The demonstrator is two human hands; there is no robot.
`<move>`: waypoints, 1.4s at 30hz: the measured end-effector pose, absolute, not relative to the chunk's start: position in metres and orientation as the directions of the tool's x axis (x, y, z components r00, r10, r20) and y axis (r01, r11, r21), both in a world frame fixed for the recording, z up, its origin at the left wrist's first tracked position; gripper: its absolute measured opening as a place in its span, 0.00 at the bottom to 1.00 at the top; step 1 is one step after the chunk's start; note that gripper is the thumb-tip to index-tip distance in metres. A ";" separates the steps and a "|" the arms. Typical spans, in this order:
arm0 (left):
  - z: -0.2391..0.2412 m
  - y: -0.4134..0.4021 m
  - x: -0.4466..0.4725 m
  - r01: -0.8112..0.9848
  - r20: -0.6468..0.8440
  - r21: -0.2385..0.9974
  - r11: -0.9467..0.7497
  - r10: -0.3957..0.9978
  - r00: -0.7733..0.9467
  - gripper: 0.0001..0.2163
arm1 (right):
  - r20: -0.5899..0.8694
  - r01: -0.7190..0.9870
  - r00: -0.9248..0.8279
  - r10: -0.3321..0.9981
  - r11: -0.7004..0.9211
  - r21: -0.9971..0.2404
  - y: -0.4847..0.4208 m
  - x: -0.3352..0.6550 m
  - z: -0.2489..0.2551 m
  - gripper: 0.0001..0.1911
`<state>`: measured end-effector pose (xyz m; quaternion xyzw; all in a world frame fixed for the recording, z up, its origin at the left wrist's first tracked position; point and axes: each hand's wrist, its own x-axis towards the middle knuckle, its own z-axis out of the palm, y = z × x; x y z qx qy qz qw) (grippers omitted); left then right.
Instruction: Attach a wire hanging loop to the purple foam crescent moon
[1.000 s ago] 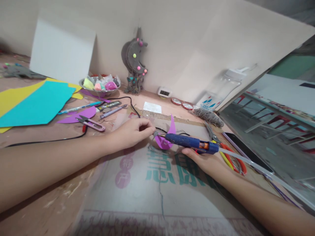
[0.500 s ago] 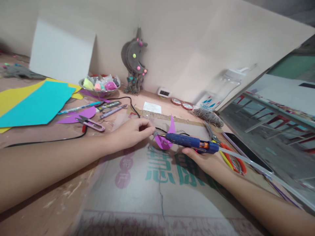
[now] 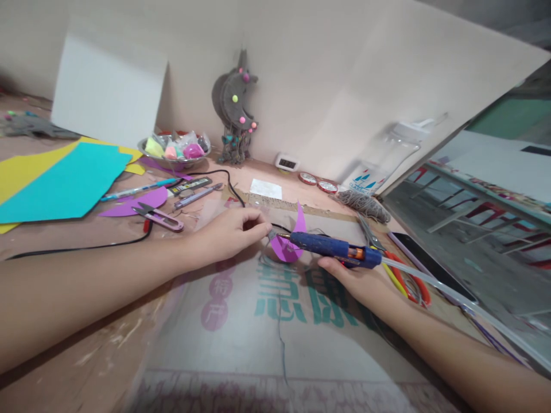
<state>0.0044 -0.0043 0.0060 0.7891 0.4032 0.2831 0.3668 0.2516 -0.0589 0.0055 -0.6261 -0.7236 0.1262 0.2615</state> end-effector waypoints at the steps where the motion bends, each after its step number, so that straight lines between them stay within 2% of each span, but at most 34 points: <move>1: 0.006 -0.005 0.005 0.430 0.152 0.805 -0.408 0.843 0.515 0.10 | 0.225 0.840 -0.078 0.971 0.185 -0.511 -0.059 0.251 0.006 0.12; 7: 0.005 -0.005 0.005 0.419 0.168 0.806 -0.418 0.841 0.515 0.11 | 0.250 0.855 -0.072 0.966 0.189 -0.483 -0.059 0.246 0.014 0.13; 11: 0.005 -0.003 0.005 0.418 0.178 0.806 -0.419 0.846 0.503 0.10 | 0.223 0.873 -0.042 0.974 0.145 -0.466 -0.057 0.253 0.019 0.19; 16: 0.005 -0.003 0.004 0.438 0.146 0.792 -0.424 0.830 0.539 0.12 | 0.276 0.743 -0.099 0.956 0.256 -0.619 -0.050 0.268 0.035 0.22; 19: 0.002 -0.002 0.004 0.439 0.142 0.776 -0.454 0.803 0.579 0.13 | 0.273 0.712 -0.076 0.959 0.244 -0.658 -0.036 0.272 0.053 0.23; 22: -0.002 -0.001 0.004 0.434 0.158 0.766 -0.474 0.793 0.588 0.13 | 0.222 0.786 -0.017 0.975 0.151 -0.600 -0.006 0.271 0.066 0.22; 28: 0.001 -0.002 0.006 0.432 0.158 0.771 -0.468 0.798 0.582 0.11 | 0.216 0.827 -0.012 0.976 0.131 -0.546 0.076 0.254 0.053 0.22; 32: 0.005 -0.004 0.008 0.417 0.147 0.791 -0.447 0.802 0.579 0.11 | 0.195 0.816 -0.072 0.978 0.170 -0.552 0.107 0.241 0.027 0.17; 35: 0.006 -0.004 0.009 0.387 0.137 0.825 -0.411 0.810 0.570 0.10 | 0.158 0.810 -0.128 0.979 0.195 -0.553 0.114 0.240 0.015 0.17; 42: -0.005 0.004 0.008 0.251 0.123 0.930 -0.268 0.871 0.476 0.12 | 0.152 0.831 -0.212 0.965 0.260 -0.492 0.108 0.257 0.025 0.17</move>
